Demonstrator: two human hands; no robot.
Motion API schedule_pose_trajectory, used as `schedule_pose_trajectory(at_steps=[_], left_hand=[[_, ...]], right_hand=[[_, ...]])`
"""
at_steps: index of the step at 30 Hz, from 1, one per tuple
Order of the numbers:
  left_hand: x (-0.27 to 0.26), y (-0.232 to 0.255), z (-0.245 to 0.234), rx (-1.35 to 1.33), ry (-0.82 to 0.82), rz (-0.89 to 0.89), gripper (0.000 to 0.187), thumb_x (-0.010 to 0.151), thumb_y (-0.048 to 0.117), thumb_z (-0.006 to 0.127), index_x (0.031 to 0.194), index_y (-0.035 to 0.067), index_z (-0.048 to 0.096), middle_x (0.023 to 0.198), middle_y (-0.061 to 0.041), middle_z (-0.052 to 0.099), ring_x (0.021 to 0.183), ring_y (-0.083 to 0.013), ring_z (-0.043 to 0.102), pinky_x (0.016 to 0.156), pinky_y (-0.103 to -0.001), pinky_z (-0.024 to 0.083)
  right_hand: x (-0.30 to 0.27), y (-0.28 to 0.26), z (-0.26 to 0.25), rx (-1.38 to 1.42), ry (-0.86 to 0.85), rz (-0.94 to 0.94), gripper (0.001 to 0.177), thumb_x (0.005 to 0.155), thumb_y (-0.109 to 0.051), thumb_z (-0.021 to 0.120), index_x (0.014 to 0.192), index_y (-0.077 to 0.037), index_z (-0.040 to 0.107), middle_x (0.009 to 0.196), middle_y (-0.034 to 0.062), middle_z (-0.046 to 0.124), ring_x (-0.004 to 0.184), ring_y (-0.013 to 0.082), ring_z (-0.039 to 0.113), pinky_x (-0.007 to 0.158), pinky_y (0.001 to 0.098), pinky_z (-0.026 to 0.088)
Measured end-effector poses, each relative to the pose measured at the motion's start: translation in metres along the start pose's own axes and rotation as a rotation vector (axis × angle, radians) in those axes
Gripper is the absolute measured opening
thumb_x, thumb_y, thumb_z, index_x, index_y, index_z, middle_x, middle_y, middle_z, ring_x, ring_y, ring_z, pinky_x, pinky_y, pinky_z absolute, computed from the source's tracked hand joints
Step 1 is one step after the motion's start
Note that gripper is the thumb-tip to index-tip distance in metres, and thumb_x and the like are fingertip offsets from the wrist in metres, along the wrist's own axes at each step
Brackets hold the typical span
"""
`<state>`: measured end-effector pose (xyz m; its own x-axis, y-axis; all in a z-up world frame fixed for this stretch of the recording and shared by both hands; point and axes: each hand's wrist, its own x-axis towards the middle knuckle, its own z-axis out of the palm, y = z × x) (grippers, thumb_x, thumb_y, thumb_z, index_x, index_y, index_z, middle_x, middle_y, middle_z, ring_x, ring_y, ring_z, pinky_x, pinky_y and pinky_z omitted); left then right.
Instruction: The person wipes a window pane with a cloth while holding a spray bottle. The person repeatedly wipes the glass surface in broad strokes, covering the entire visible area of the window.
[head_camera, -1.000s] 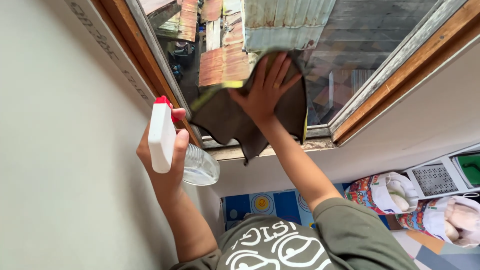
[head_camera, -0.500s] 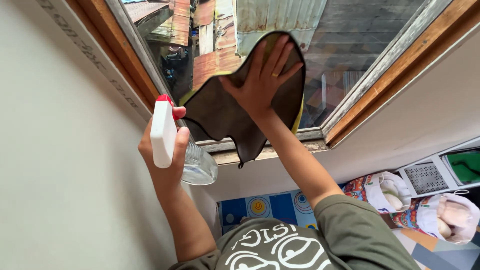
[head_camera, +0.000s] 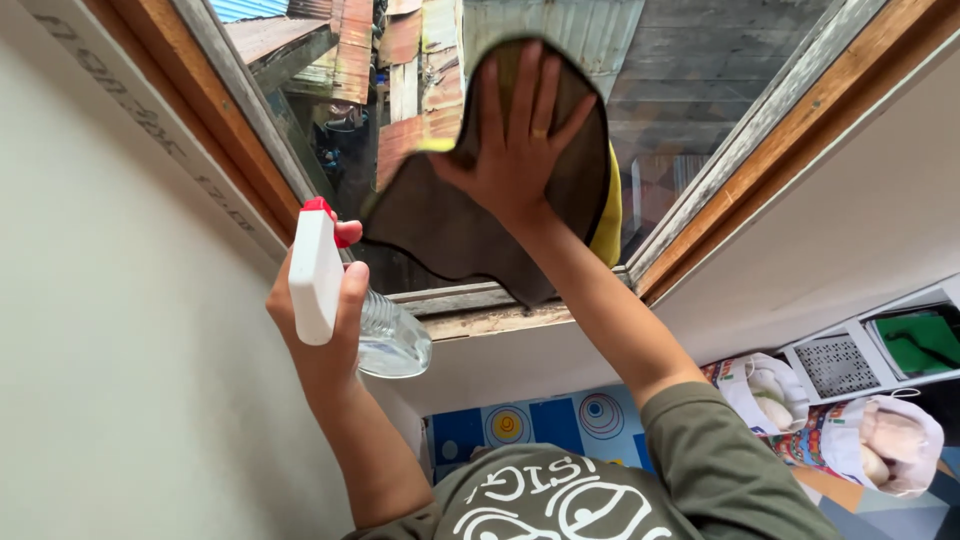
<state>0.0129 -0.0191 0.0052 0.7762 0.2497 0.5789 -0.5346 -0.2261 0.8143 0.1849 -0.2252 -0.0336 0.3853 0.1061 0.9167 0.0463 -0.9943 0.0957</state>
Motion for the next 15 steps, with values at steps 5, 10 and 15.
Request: schedule_pose_trajectory(at_steps=[5, 10, 15], left_hand=[[-0.001, 0.003, 0.007, 0.048, 0.029, -0.004, 0.053, 0.093, 0.02, 0.06, 0.142, 0.001, 0.058, 0.11, -0.011, 0.071, 0.094, -0.0156, 0.059, 0.074, -0.027, 0.047], [-0.003, 0.0, 0.011, 0.003, 0.032, 0.062, 0.052, 0.095, 0.015, 0.058, 0.143, -0.004, 0.055, 0.112, -0.015, 0.068, 0.11, -0.0241, 0.065, 0.091, -0.034, 0.054], [-0.008, 0.008, 0.011, 0.025, 0.063, 0.025, 0.049, 0.093, 0.019, 0.06, 0.137, -0.003, 0.058, 0.11, -0.014, 0.07, 0.083, -0.0152, 0.057, 0.076, -0.028, 0.049]], right_hand=[[-0.002, -0.005, 0.003, -0.007, -0.129, -0.04, 0.105, 0.09, -0.099, 0.025, 0.16, -0.022, 0.041, 0.164, 0.0206, 0.026, 0.153, 0.0427, 0.023, 0.115, 0.0839, 0.012], [-0.067, 0.013, 0.04, 0.066, 0.079, -0.297, 0.085, 0.102, -0.086, 0.018, 0.158, -0.029, 0.049, 0.162, 0.0122, 0.037, 0.153, 0.0325, 0.026, 0.112, 0.0802, 0.014], [-0.029, -0.001, 0.014, 0.078, 0.083, -0.137, 0.094, 0.095, -0.093, 0.025, 0.154, -0.025, 0.054, 0.161, 0.018, 0.034, 0.152, 0.0377, 0.028, 0.115, 0.0806, 0.015]])
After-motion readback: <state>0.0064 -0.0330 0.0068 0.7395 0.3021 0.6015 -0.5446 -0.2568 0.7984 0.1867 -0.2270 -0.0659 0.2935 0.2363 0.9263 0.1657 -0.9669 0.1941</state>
